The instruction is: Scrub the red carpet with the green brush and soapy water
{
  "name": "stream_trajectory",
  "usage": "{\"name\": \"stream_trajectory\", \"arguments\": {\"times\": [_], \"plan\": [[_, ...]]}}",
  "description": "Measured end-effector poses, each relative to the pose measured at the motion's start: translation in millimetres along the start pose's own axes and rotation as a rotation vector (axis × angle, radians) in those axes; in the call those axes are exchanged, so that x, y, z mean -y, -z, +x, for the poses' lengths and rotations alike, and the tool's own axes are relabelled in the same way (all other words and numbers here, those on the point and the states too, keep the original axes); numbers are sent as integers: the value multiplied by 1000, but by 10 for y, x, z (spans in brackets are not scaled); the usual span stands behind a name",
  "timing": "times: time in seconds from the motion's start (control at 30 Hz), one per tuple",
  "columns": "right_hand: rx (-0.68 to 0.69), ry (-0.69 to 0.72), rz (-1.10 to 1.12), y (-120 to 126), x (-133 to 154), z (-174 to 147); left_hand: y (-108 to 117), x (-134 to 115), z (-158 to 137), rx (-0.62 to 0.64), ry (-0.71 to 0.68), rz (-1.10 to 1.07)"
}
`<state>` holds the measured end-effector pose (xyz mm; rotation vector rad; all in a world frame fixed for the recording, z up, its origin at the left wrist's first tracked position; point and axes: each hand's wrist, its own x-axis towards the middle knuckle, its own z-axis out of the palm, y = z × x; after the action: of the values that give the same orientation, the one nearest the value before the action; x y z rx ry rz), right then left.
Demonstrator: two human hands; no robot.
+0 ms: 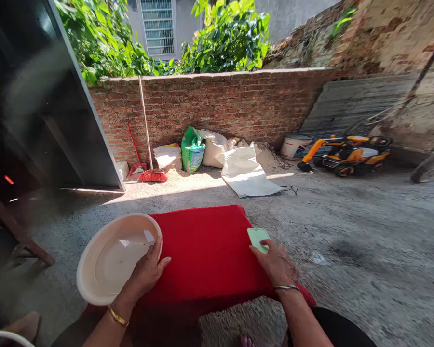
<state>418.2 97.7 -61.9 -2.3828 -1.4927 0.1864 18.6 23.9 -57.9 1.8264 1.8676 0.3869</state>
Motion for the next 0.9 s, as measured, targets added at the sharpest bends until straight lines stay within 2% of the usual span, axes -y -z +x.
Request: {"name": "stream_trajectory", "arguments": {"times": [0.1,0.3,0.43,0.53,0.63,0.9], "plan": [[75,145,88,-119,356,-246,-3,-7,-3,-21,5,7],[267,476,128,-504,1298,-1080,56,-24,-41,-3,27,-31],[359,650,82,-675,1644,-1495,81,-21,-73,-7,17,-62],[398,671,50,-690,1715,-1571,97,-41,-87,-13,20,-63],[395,604,36,-623,1655,-1448,126,-90,-93,8,38,-68],[326,360,-36,-323,1110,-792,156,-158,-72,27,96,-86]]}}
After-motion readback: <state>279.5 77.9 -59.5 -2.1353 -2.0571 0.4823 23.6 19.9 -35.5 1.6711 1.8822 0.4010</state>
